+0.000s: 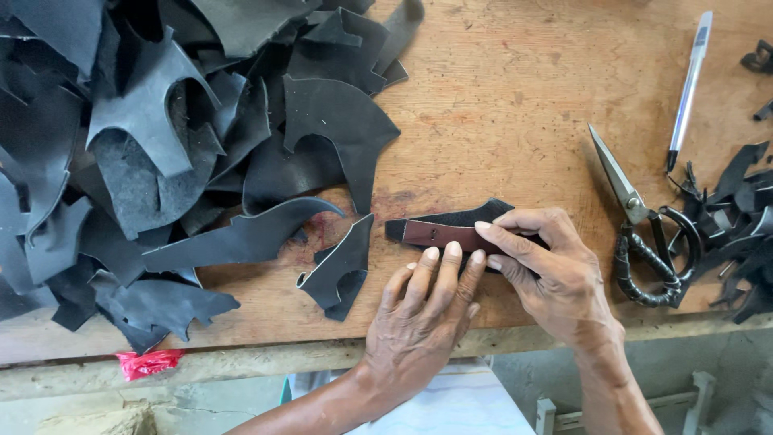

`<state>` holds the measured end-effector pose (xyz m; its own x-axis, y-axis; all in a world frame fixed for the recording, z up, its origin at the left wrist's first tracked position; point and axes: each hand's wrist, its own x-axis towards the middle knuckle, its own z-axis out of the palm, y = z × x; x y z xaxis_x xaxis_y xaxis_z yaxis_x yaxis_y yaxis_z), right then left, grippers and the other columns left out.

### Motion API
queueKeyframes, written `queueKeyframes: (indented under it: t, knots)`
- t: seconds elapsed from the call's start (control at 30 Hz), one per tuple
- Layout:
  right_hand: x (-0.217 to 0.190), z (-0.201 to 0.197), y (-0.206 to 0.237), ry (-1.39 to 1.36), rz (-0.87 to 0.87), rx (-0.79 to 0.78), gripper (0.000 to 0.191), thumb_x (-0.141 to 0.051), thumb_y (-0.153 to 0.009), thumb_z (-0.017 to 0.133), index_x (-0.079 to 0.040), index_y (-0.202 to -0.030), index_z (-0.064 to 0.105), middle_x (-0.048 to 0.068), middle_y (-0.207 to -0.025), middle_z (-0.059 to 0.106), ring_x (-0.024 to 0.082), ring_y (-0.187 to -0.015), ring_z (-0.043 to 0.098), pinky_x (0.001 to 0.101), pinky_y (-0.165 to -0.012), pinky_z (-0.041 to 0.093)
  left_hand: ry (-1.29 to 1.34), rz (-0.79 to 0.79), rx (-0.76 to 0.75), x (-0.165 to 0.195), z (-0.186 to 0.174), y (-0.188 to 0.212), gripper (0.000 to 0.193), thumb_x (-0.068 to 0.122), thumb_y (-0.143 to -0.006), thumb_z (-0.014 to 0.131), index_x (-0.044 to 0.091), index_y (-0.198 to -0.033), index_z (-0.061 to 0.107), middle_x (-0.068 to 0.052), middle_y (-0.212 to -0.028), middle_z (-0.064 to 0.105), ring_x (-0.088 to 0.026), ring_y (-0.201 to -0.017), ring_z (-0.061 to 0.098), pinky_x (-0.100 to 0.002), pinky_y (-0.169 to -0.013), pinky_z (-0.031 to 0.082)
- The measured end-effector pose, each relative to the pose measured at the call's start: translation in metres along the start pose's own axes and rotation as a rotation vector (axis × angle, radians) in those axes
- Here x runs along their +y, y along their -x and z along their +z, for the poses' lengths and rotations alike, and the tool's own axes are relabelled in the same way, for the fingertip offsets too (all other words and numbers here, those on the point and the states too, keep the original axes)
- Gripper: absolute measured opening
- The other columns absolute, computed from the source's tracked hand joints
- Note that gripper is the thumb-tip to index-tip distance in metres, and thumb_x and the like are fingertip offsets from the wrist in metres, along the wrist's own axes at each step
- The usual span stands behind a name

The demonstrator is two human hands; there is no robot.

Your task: The person uses a pen to mark a piece of black leather against a brown template, then uses shears to cut the leather to shape. They repeat this process with additional pieces, trimming edges and stacking the finished cutouts on the table.

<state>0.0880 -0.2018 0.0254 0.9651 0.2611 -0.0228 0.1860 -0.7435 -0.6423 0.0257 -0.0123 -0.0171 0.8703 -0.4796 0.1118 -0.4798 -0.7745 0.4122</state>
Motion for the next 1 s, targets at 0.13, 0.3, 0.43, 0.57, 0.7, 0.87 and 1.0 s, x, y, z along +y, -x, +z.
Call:
queueKeyframes:
  t: [0.13, 0.3, 0.43, 0.57, 0.7, 0.87, 1.0]
  knots:
    - [-0.002, 0.000, -0.001, 0.004, 0.009, 0.004, 0.049, -0.002, -0.075, 0.083, -0.015, -0.121, 0.074, 0.004, -0.112, 0.067, 0.021, -0.102, 0.066, 0.0316, -0.088, 0.058, 0.000, 0.006, 0.000, -0.001, 0.001, 0.001, 0.059, 0.037, -0.107, 0.056, 0.011, -0.159, 0.043, -0.013, -0.156, 0.042, -0.028, -0.143, 0.037, -0.043, -0.116, 0.033]
    - [-0.004, 0.001, -0.002, 0.009, -0.009, -0.003, 0.049, -0.001, -0.075, 0.082, -0.015, -0.122, 0.073, 0.004, -0.113, 0.067, 0.021, -0.105, 0.065, 0.0316, -0.089, 0.058, 0.007, 0.002, 0.001, 0.001, 0.000, -0.001, 0.060, 0.037, -0.107, 0.057, 0.011, -0.159, 0.044, -0.014, -0.155, 0.043, -0.030, -0.144, 0.037, -0.044, -0.121, 0.030]
    - [0.001, -0.008, -0.001, 0.073, -0.022, -0.067, 0.053, -0.001, -0.073, 0.085, -0.014, -0.123, 0.073, 0.005, -0.117, 0.067, 0.025, -0.109, 0.064, 0.0354, -0.090, 0.057, -0.037, 0.040, -0.049, 0.003, -0.005, -0.010, 0.057, 0.033, -0.105, 0.056, 0.004, -0.153, 0.047, -0.018, -0.149, 0.044, -0.034, -0.148, 0.033, -0.049, -0.123, 0.027]
    - [0.010, -0.037, 0.010, 0.031, 0.041, -0.010, 0.067, -0.011, -0.067, 0.088, -0.011, -0.130, 0.065, 0.010, -0.129, 0.062, 0.029, -0.118, 0.061, 0.0381, -0.098, 0.054, 0.042, 0.120, -0.090, -0.004, -0.014, -0.023, 0.054, 0.029, -0.104, 0.055, 0.000, -0.150, 0.049, -0.020, -0.149, 0.044, -0.037, -0.148, 0.034, -0.049, -0.123, 0.026]
    - [0.018, -0.057, 0.027, 0.101, 0.132, 0.031, 0.078, -0.018, -0.064, 0.090, -0.007, -0.135, 0.060, 0.012, -0.132, 0.060, 0.031, -0.122, 0.057, 0.0403, -0.102, 0.050, 0.040, 0.163, -0.130, -0.003, -0.026, -0.035, 0.054, 0.029, -0.099, 0.056, 0.000, -0.144, 0.053, -0.012, -0.156, 0.043, -0.030, -0.142, 0.042, -0.048, -0.116, 0.030]
    - [0.030, -0.053, 0.043, 0.159, 0.191, 0.032, 0.078, -0.021, -0.060, 0.092, -0.005, -0.131, 0.062, 0.014, -0.128, 0.058, 0.035, -0.119, 0.052, 0.0427, -0.101, 0.046, 0.079, 0.203, -0.244, -0.005, -0.040, -0.054, 0.045, 0.028, -0.098, 0.056, 0.001, -0.134, 0.057, -0.014, -0.158, 0.043, -0.027, -0.137, 0.046, -0.049, -0.107, 0.033]
    - [0.041, -0.052, 0.051, 0.091, 0.170, 0.057, 0.062, -0.019, -0.066, 0.090, -0.007, -0.121, 0.064, 0.012, -0.126, 0.060, 0.033, -0.117, 0.054, 0.0414, -0.100, 0.047, 0.193, 0.177, -0.233, -0.003, -0.043, -0.059, 0.050, 0.032, -0.100, 0.056, 0.005, -0.142, 0.056, -0.010, -0.157, 0.046, -0.025, -0.136, 0.045, -0.047, -0.106, 0.033]
